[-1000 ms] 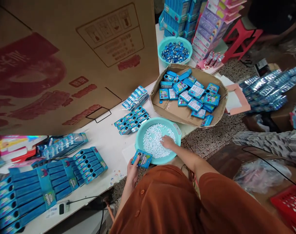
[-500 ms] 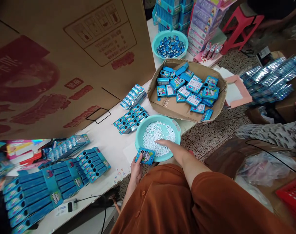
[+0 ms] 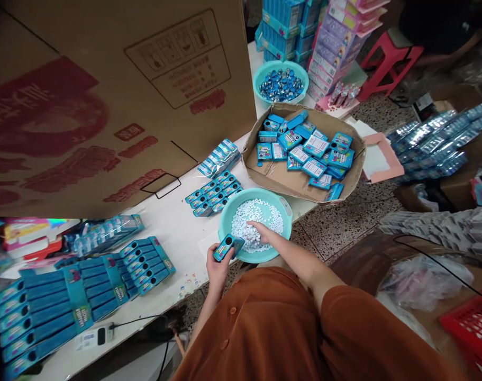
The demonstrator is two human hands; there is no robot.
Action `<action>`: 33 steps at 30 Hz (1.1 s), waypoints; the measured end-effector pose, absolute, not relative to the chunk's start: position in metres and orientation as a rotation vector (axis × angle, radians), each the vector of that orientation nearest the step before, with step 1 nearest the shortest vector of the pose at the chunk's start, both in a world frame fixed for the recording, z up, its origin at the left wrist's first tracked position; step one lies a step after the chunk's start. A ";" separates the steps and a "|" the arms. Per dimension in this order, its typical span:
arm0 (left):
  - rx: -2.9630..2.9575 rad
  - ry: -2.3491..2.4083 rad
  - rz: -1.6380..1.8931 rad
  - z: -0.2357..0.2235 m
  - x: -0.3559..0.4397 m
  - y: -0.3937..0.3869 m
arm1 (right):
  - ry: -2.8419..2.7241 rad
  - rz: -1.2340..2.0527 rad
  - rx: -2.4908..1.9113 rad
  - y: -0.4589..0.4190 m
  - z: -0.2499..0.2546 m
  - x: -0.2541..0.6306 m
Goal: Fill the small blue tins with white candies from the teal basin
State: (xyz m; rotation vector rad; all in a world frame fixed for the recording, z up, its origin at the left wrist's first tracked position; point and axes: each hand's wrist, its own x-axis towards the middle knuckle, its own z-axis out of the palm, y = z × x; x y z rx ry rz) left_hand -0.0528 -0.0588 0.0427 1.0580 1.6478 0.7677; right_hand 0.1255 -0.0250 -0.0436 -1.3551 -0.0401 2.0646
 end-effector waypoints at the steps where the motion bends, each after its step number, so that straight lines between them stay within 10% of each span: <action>1: 1.101 1.626 0.769 0.043 -0.051 -0.058 | -0.003 2.071 -1.333 -0.023 -0.039 0.128; 33: 1.548 1.433 0.617 0.056 0.000 -0.057 | 0.046 1.485 -1.004 -0.019 0.076 0.139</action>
